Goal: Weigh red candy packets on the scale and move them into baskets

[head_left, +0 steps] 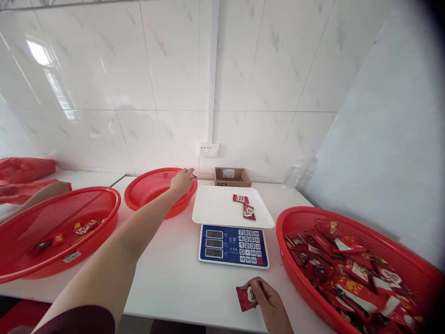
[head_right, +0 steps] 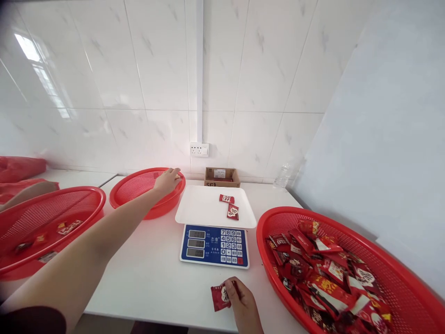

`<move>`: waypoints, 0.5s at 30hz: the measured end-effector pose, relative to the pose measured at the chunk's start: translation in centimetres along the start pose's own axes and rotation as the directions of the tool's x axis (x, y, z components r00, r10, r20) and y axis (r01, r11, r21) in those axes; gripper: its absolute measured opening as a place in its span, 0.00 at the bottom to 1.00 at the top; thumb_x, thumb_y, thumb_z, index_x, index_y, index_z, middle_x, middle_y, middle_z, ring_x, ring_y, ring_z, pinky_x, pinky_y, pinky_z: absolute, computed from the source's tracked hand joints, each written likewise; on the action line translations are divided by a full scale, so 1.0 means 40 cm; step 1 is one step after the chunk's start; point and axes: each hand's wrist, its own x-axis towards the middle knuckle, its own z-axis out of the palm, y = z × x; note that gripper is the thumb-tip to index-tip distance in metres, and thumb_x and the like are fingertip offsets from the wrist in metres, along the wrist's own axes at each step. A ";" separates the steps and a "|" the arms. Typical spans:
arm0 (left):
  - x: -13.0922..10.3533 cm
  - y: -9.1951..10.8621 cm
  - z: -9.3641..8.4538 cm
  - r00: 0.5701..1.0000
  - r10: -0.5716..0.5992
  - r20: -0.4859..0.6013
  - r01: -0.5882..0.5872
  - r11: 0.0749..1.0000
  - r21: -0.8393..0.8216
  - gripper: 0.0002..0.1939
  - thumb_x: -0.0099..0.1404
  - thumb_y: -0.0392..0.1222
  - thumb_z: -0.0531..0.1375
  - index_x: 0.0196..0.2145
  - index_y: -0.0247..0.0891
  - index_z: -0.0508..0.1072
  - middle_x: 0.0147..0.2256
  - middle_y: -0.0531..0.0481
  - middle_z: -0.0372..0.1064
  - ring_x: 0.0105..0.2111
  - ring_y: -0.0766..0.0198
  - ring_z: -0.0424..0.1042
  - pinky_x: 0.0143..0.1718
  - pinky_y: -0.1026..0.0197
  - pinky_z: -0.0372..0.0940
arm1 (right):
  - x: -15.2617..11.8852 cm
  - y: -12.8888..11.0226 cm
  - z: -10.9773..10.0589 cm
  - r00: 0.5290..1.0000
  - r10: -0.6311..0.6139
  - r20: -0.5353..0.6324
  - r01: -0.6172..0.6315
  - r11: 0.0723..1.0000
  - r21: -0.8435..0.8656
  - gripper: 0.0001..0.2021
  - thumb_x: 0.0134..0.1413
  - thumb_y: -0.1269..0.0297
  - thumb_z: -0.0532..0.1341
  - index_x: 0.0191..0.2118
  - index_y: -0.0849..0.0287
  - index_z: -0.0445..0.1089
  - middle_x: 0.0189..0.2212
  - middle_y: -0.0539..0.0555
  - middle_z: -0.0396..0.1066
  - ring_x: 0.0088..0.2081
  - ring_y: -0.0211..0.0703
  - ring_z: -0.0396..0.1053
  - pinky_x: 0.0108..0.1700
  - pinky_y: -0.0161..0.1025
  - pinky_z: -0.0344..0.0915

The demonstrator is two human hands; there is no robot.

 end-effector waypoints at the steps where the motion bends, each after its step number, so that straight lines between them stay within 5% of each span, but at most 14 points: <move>1: -0.004 -0.027 -0.002 0.999 -0.042 0.017 0.042 0.999 0.017 0.18 0.67 0.44 0.46 0.54 0.42 0.55 0.50 0.40 0.59 0.49 0.49 0.60 0.41 0.52 0.62 | 0.001 0.002 -0.001 1.000 -0.001 -0.001 0.001 1.000 -0.004 0.22 0.46 0.42 0.55 0.22 0.58 0.61 0.18 0.46 0.56 0.22 0.36 0.53 0.25 0.33 0.54; 4: -0.016 -0.078 0.005 0.987 -0.145 0.068 0.141 0.988 0.069 0.23 0.64 0.48 0.50 0.55 0.37 0.57 0.48 0.34 0.61 0.50 0.39 0.59 0.43 0.40 0.57 | 0.004 0.010 -0.005 1.000 -0.005 -0.005 0.005 1.000 -0.025 0.21 0.46 0.42 0.55 0.22 0.59 0.62 0.18 0.46 0.56 0.22 0.36 0.54 0.25 0.32 0.54; 7: -0.020 -0.062 0.022 0.989 -0.130 0.073 0.124 0.988 0.089 0.27 0.64 0.53 0.49 0.56 0.36 0.55 0.54 0.30 0.55 0.56 0.33 0.47 0.47 0.29 0.43 | 0.007 0.017 -0.008 1.000 -0.012 -0.008 0.011 0.999 -0.037 0.21 0.47 0.43 0.54 0.22 0.59 0.62 0.18 0.46 0.56 0.22 0.36 0.54 0.25 0.32 0.54; 11: -0.021 0.076 0.063 0.983 0.150 0.109 -0.153 0.988 0.019 0.27 0.66 0.55 0.45 0.58 0.40 0.53 0.59 0.40 0.49 0.60 0.48 0.41 0.56 0.42 0.38 | 0.009 0.017 -0.007 1.000 -0.013 -0.011 0.012 0.999 -0.032 0.21 0.48 0.43 0.54 0.22 0.59 0.62 0.18 0.46 0.56 0.22 0.36 0.54 0.25 0.33 0.54; 15: -0.037 0.267 0.136 0.884 0.427 0.189 -0.416 0.904 -0.095 0.32 0.62 0.63 0.45 0.59 0.46 0.50 0.61 0.48 0.45 0.61 0.55 0.40 0.57 0.52 0.42 | 0.006 0.012 -0.002 0.999 -0.024 -0.043 0.021 0.999 -0.050 0.20 0.47 0.44 0.55 0.22 0.58 0.62 0.18 0.46 0.57 0.22 0.36 0.54 0.25 0.33 0.54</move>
